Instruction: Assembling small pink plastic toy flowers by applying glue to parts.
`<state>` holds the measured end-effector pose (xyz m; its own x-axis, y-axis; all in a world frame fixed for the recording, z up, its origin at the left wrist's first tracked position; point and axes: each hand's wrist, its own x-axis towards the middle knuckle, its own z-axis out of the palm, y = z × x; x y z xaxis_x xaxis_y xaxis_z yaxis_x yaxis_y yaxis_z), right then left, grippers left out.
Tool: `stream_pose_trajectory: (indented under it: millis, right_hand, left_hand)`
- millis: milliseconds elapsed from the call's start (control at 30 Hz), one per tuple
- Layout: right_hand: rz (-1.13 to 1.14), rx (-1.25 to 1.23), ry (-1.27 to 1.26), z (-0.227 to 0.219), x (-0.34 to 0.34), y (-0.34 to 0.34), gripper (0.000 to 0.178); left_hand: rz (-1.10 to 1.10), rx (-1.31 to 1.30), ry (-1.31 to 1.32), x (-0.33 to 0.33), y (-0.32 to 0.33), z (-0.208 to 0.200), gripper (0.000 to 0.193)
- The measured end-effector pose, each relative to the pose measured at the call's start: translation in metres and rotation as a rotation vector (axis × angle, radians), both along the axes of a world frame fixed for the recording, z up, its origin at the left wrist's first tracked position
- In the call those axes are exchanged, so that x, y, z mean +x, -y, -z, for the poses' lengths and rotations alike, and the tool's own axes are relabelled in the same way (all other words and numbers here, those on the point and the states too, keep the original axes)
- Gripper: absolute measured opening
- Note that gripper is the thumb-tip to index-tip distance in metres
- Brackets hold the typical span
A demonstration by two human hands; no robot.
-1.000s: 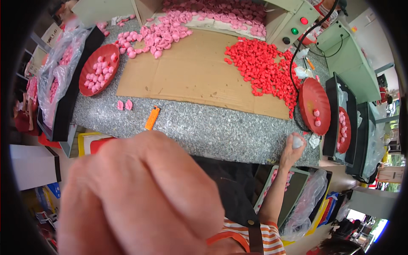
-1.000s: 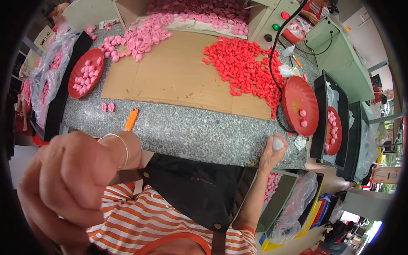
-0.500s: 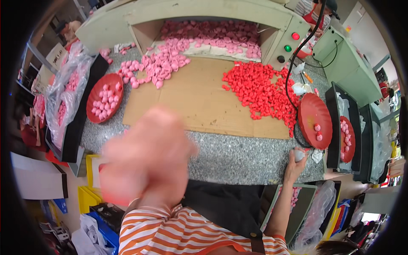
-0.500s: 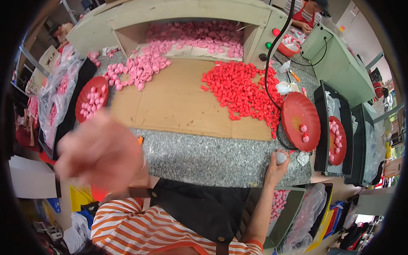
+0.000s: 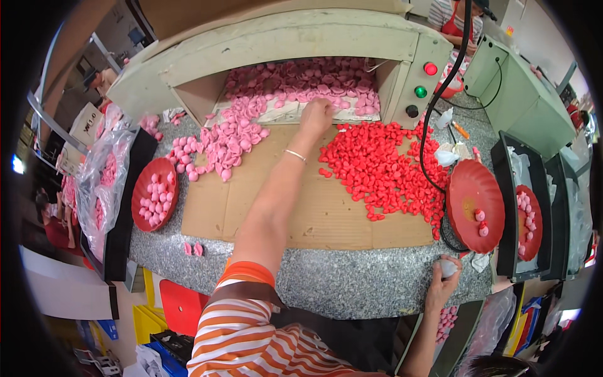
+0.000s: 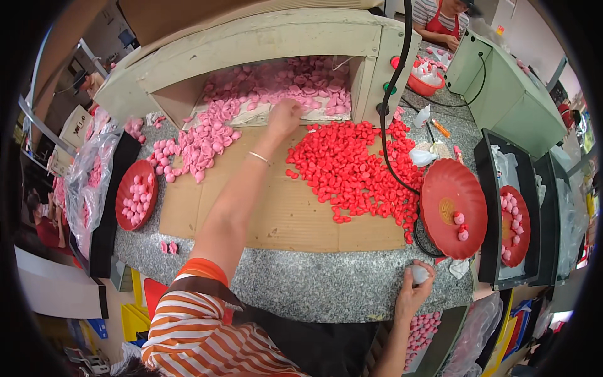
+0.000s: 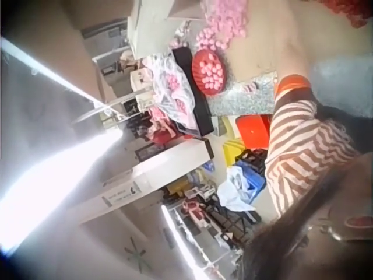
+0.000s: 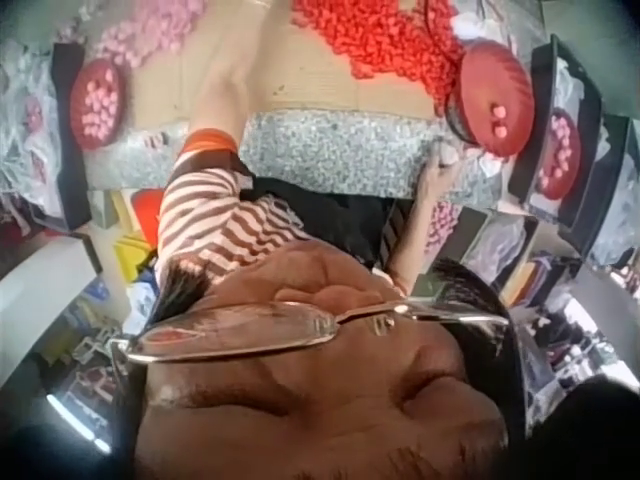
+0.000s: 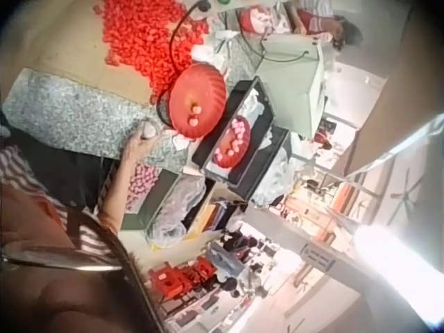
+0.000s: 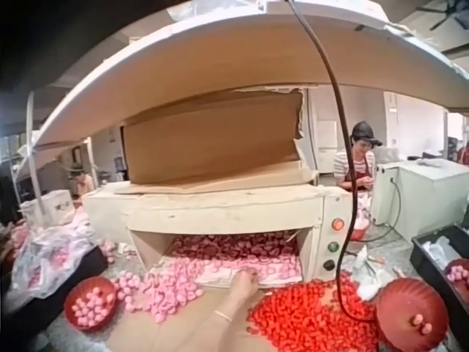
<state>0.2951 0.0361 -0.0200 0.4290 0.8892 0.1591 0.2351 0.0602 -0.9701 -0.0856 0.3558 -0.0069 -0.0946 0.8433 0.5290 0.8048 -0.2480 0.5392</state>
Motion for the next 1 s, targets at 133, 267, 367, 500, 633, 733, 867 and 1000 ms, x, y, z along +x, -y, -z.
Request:
stream_pose_trajectory:
  millis: [133,267,367,500,633,733,867,1000]
  right_hand:
    - [0.014,-0.002,-0.076,0.002,0.001,0.000,0.026]
    - [0.017,0.003,-0.050,0.002,0.002,0.000,0.026]
    - [0.024,-0.024,-0.084,-0.002,0.000,0.002,0.026]
    - [0.036,-0.020,-0.032,0.003,0.004,0.002,0.025]
    - [0.031,0.013,0.052,0.002,0.006,0.001,0.024]
    - [0.038,0.002,0.108,-0.001,0.003,0.000,0.023]
    - [0.034,-0.013,0.126,-0.006,0.000,0.004,0.022]
    - [-0.009,0.205,-0.002,0.000,-0.012,0.021,0.027]
  left_hand:
    - [-0.054,-0.139,-0.063,0.008,-0.031,0.002,0.015]
    - [-0.019,-0.164,-0.185,0.003,-0.033,0.002,0.025]
    - [0.098,-0.198,0.235,0.003,-0.010,-0.009,0.031]
    - [0.797,-0.344,1.449,0.006,0.062,-0.026,0.036]
    - [0.957,-0.326,1.652,0.033,0.158,-0.039,0.039]
    - [0.951,-0.377,1.720,0.048,0.219,-0.046,0.043]
    - [1.006,-0.389,1.746,0.055,0.270,-0.032,0.043]
    - [1.024,-0.464,1.767,0.064,0.303,-0.024,0.040]
